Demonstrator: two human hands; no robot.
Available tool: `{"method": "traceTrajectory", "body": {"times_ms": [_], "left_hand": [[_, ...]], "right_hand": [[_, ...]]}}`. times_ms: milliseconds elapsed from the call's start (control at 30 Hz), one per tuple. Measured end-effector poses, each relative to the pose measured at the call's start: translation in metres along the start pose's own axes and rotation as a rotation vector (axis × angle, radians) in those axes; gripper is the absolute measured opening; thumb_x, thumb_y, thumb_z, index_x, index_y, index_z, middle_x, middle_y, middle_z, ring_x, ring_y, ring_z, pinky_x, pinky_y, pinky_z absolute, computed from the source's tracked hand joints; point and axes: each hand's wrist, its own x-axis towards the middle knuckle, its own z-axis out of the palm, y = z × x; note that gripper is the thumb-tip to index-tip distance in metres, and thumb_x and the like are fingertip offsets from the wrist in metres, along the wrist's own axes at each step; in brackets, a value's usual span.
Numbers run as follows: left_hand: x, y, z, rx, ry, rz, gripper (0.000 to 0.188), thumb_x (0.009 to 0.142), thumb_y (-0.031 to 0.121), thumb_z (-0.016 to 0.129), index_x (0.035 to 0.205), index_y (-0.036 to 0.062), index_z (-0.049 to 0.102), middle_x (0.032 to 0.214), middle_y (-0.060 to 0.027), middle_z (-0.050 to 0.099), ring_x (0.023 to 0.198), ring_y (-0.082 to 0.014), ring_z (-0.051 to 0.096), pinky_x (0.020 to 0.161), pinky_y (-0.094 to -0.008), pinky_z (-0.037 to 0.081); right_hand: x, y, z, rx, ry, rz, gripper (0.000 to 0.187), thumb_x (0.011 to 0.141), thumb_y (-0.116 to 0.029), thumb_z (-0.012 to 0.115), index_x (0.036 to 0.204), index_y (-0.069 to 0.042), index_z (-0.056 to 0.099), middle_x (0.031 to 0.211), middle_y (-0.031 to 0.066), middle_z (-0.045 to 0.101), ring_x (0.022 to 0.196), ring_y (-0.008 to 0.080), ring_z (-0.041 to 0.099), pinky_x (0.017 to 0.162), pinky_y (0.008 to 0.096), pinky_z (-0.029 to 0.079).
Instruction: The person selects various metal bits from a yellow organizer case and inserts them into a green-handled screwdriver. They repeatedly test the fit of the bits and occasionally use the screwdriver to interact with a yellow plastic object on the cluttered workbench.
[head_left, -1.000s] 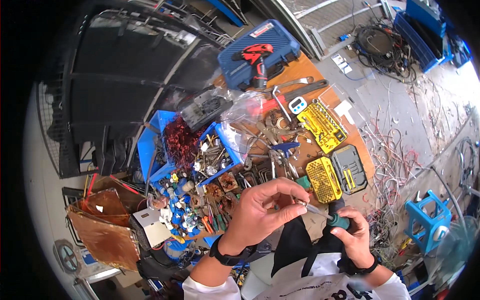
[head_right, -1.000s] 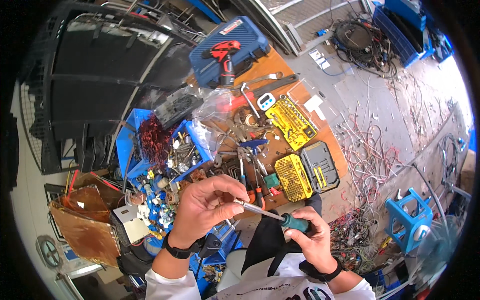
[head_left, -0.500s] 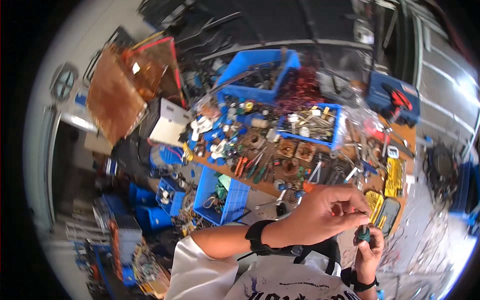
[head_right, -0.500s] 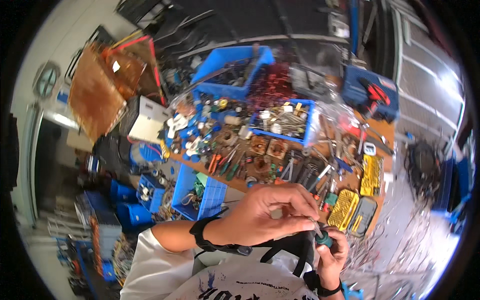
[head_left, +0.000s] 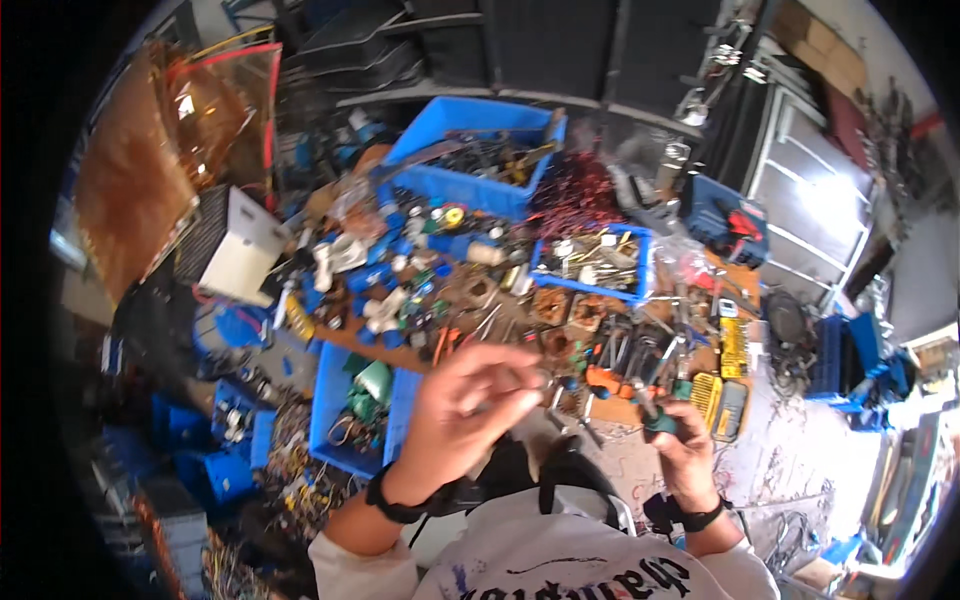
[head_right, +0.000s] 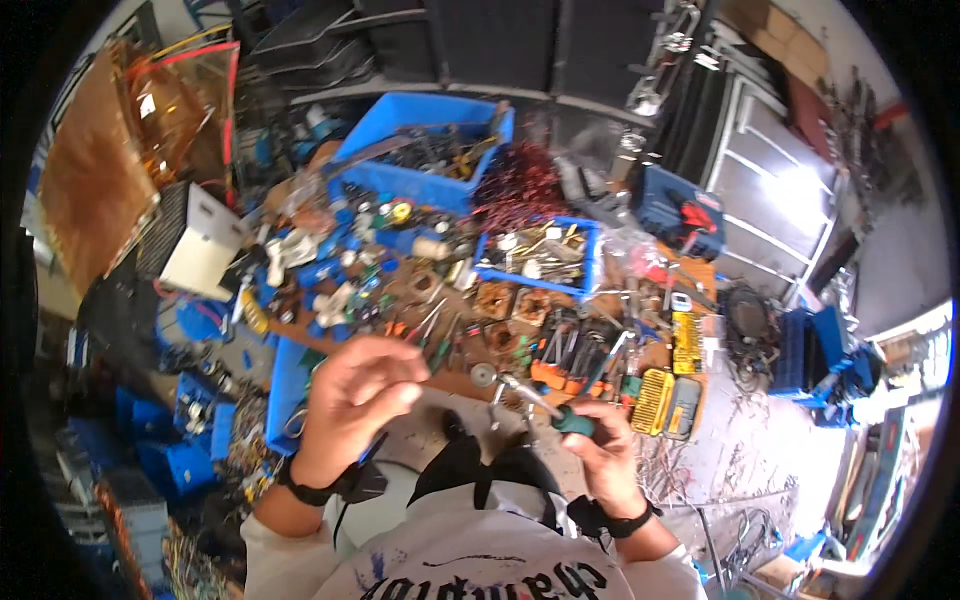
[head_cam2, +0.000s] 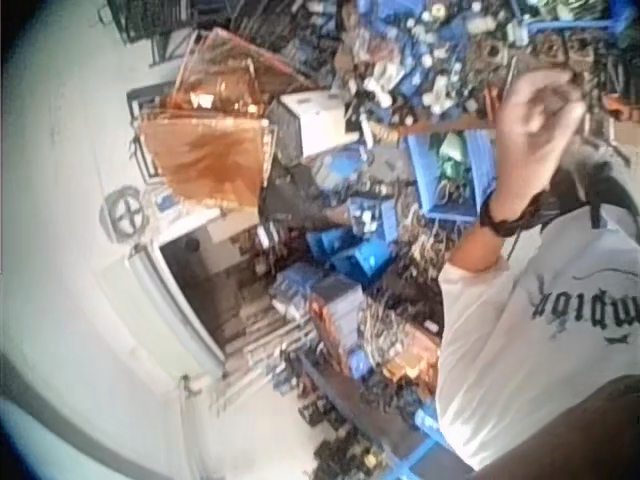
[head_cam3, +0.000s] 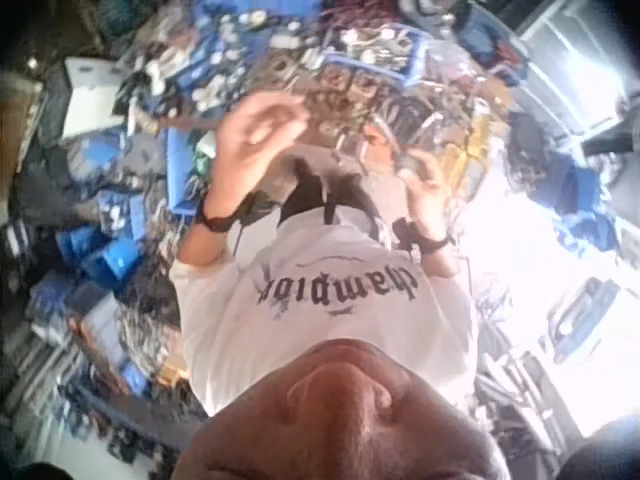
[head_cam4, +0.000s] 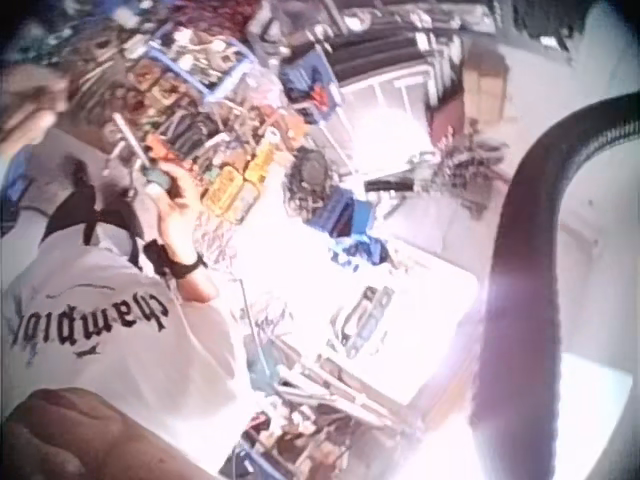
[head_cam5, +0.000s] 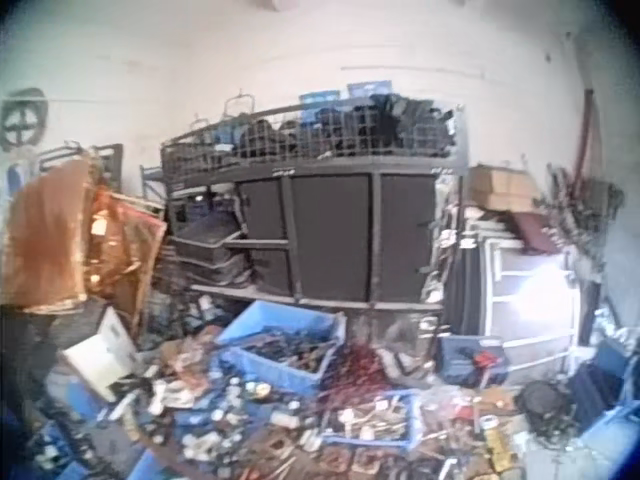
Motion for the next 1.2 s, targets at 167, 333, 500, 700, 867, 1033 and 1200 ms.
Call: {"method": "traceTrajectory", "body": {"times_ms": [167, 333, 500, 700, 867, 1033, 1200], "left_hand": [[-0.022, -0.002, -0.028, 0.026, 0.089, -0.083, 0.027, 0.083, -0.004, 0.061, 0.109, 0.0018, 0.056, 0.092, -0.0047, 0.061, 0.077, -0.0064, 0.054, 0.064, -0.0204, 0.044], [-0.039, -0.039, -0.091, 0.025, 0.219, -0.167, 0.021, 0.086, 0.007, 0.061, 0.107, 0.0022, 0.057, 0.089, -0.0054, 0.062, 0.073, -0.0078, 0.054, 0.060, -0.0221, 0.043], [-0.043, -0.132, -0.245, 0.018, 0.497, -0.292, 0.022, 0.084, 0.019, 0.066, 0.100, 0.0049, 0.062, 0.081, 0.0002, 0.064, 0.063, -0.0058, 0.055, 0.056, -0.0198, 0.042], [-0.059, -0.240, -0.479, 0.249, 1.045, -0.322, 0.021, 0.076, 0.014, 0.070, 0.092, 0.0049, 0.061, 0.076, -0.0002, 0.064, 0.062, -0.0104, 0.056, 0.059, -0.0229, 0.045], [-0.034, -0.298, -0.634, 0.847, 1.271, -0.245, 0.033, 0.069, 0.013, 0.074, 0.095, 0.0002, 0.058, 0.086, -0.0119, 0.064, 0.076, -0.0291, 0.062, 0.069, -0.0368, 0.050], [-0.008, -0.334, -0.712, 1.015, 1.280, -0.434, 0.049, 0.064, 0.020, 0.079, 0.098, -0.0034, 0.053, 0.101, -0.0224, 0.057, 0.095, -0.0372, 0.058, 0.079, -0.0459, 0.048], [-0.012, -0.375, -0.784, 0.824, 1.215, -0.622, 0.062, 0.061, 0.026, 0.083, 0.103, -0.0054, 0.050, 0.102, -0.0227, 0.057, 0.095, -0.0385, 0.058, 0.082, -0.0457, 0.048]], "right_hand": [[0.008, 0.003, 0.014, 0.119, -0.159, 0.012, 0.033, 0.075, 0.000, 0.071, 0.105, -0.007, 0.060, 0.104, 0.0072, 0.059, 0.095, 0.0168, 0.055, 0.083, 0.0288, 0.044], [0.009, 0.009, 0.020, 0.018, -0.071, 0.039, 0.038, 0.076, -0.006, 0.071, 0.111, -0.007, 0.055, 0.107, 0.0065, 0.058, 0.097, 0.0181, 0.056, 0.083, 0.0303, 0.045], [0.011, -0.004, 0.041, -0.114, 0.033, -0.023, 0.047, 0.078, -0.022, 0.073, 0.117, -0.006, 0.052, 0.107, 0.0051, 0.056, 0.093, 0.0150, 0.053, 0.076, 0.0271, 0.045], [0.026, 0.005, 0.054, -0.197, 0.141, -0.063, 0.052, 0.083, -0.023, 0.068, 0.125, -0.006, 0.045, 0.110, 0.0046, 0.055, 0.100, 0.0145, 0.051, 0.082, 0.0263, 0.041], [0.047, 0.004, 0.151, -0.023, 0.187, 0.025, 0.043, 0.087, -0.027, 0.056, 0.126, -0.011, 0.045, 0.112, 0.0064, 0.052, 0.101, 0.0174, 0.048, 0.087, 0.0335, 0.038], [0.071, 0.022, 0.228, 0.114, 0.129, 0.131, 0.041, 0.090, -0.036, 0.048, 0.125, -0.016, 0.048, 0.117, 0.0075, 0.052, 0.109, 0.0205, 0.046, 0.097, 0.0397, 0.035], [0.087, 0.052, 0.260, 0.239, 0.177, 0.241, 0.045, 0.088, -0.039, 0.052, 0.126, -0.016, 0.048, 0.119, 0.0084, 0.053, 0.110, 0.0232, 0.047, 0.097, 0.0390, 0.035]]}}
